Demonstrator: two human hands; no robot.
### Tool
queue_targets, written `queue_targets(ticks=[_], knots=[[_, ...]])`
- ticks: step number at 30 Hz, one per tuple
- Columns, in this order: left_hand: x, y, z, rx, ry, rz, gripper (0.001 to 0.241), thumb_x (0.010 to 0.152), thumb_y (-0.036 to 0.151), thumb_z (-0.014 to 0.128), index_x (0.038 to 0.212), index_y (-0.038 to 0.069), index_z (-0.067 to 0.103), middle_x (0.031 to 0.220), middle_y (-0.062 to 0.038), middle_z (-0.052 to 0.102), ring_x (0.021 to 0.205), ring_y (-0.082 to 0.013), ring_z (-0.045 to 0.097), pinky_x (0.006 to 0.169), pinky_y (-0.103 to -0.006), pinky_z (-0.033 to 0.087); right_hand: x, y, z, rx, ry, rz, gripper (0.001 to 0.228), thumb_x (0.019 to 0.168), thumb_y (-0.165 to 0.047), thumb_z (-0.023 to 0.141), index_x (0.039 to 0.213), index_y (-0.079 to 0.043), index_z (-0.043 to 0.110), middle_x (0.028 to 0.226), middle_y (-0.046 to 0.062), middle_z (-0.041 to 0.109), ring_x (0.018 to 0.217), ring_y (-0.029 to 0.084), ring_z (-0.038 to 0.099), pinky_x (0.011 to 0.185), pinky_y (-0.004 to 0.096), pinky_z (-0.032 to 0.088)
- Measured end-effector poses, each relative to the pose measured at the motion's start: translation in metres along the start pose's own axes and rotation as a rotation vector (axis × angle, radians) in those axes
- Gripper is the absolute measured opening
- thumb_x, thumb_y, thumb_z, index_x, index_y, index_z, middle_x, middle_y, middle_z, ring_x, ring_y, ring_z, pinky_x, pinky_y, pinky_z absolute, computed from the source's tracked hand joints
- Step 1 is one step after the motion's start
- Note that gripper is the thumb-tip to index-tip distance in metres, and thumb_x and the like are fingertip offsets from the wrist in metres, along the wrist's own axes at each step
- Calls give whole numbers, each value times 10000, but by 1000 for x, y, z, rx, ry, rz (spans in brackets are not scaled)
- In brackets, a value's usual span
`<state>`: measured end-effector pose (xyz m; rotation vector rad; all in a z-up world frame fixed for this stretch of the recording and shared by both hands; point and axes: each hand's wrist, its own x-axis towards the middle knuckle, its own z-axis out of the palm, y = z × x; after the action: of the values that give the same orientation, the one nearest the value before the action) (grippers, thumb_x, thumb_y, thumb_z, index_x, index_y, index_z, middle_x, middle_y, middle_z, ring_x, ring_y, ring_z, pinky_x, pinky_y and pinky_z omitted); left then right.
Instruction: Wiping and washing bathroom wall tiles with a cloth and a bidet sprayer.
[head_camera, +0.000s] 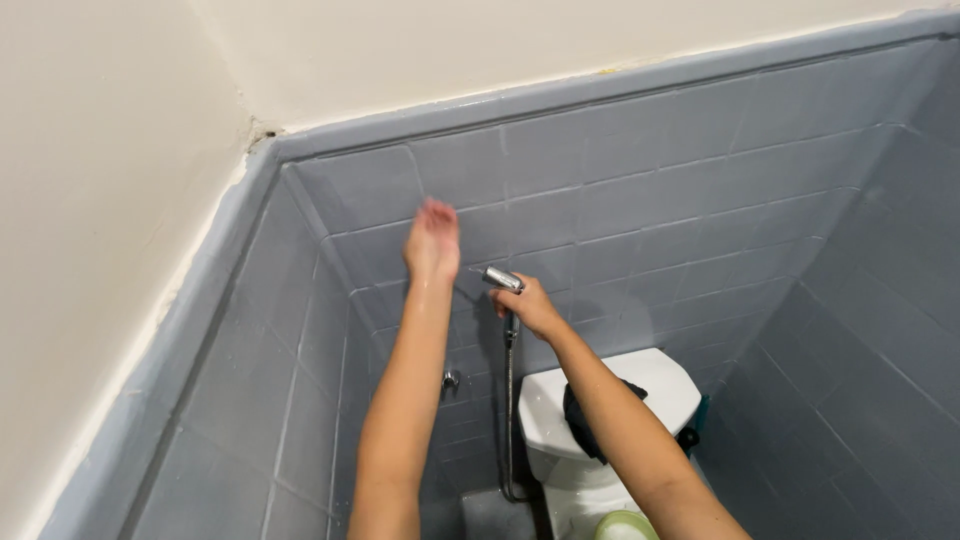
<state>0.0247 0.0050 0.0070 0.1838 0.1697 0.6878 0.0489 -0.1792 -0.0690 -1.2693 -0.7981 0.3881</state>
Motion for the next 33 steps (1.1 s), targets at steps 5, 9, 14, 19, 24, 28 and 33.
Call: queue_targets(ticks=[5, 9, 14, 19, 24, 28, 33], knots=[[-39, -14, 130, 1459, -504, 1727, 259, 1081, 122, 510, 1308, 83, 629, 1320, -101, 661, 1246, -270, 647, 1096, -389, 553, 5, 6, -13, 28, -41, 33, 67, 874, -50, 673, 930, -23, 648, 670, 62, 628, 585, 155, 592, 585, 276, 495], [-16, -46, 125, 2241, -669, 1839, 573, 1088, 182, 628, 1604, 111, 388, 1678, -4, 282, 1559, -246, 154, 1277, -509, 21, 8, 22, -15, 6, 7, 63, 73, 869, -57, 688, 929, -34, 653, 683, 51, 632, 598, 140, 587, 592, 267, 480], [7, -48, 64, 2309, -937, 2110, 563, 1097, 439, 260, 1646, 320, 218, 1719, 80, 162, 1582, -131, 134, 1293, -533, -49, 18, 37, -25, -174, 177, 20, 116, 783, -159, 783, 751, -97, 689, 512, 91, 640, 522, 139, 602, 535, 247, 394], [30, 24, 26, 2336, -365, 2057, 731, 1032, 586, 503, 1658, 320, 236, 1727, 31, 127, 1579, -196, 84, 1247, -574, -32, 15, 28, -42, -149, 191, 20, 124, 793, -166, 776, 751, -107, 676, 534, 88, 661, 518, 147, 620, 531, 237, 395], [34, 52, 25, 2149, 292, 2036, 776, 1053, 624, 405, 1659, 167, 245, 1715, -146, 130, 1578, -344, 101, 1224, -649, 28, 13, 27, -38, -76, 223, -14, 135, 794, -116, 777, 754, -88, 651, 550, 106, 653, 526, 185, 662, 536, 246, 436], [42, -8, -18, 2172, 196, 1969, 695, 1044, 497, 377, 1658, 216, 213, 1727, -95, 101, 1578, -358, 49, 1202, -697, 0, 9, 37, -24, -71, 205, -3, 119, 815, -120, 769, 769, -79, 667, 557, 97, 662, 546, 176, 674, 544, 243, 442], [18, -49, -133, 2474, -499, 1935, 571, 1052, 427, 377, 1610, 436, 258, 1724, 111, 142, 1595, -212, 27, 1238, -606, -12, 0, 48, -24, -116, 242, 28, 119, 826, -154, 776, 770, -106, 683, 520, 69, 642, 501, 121, 572, 509, 223, 376]])
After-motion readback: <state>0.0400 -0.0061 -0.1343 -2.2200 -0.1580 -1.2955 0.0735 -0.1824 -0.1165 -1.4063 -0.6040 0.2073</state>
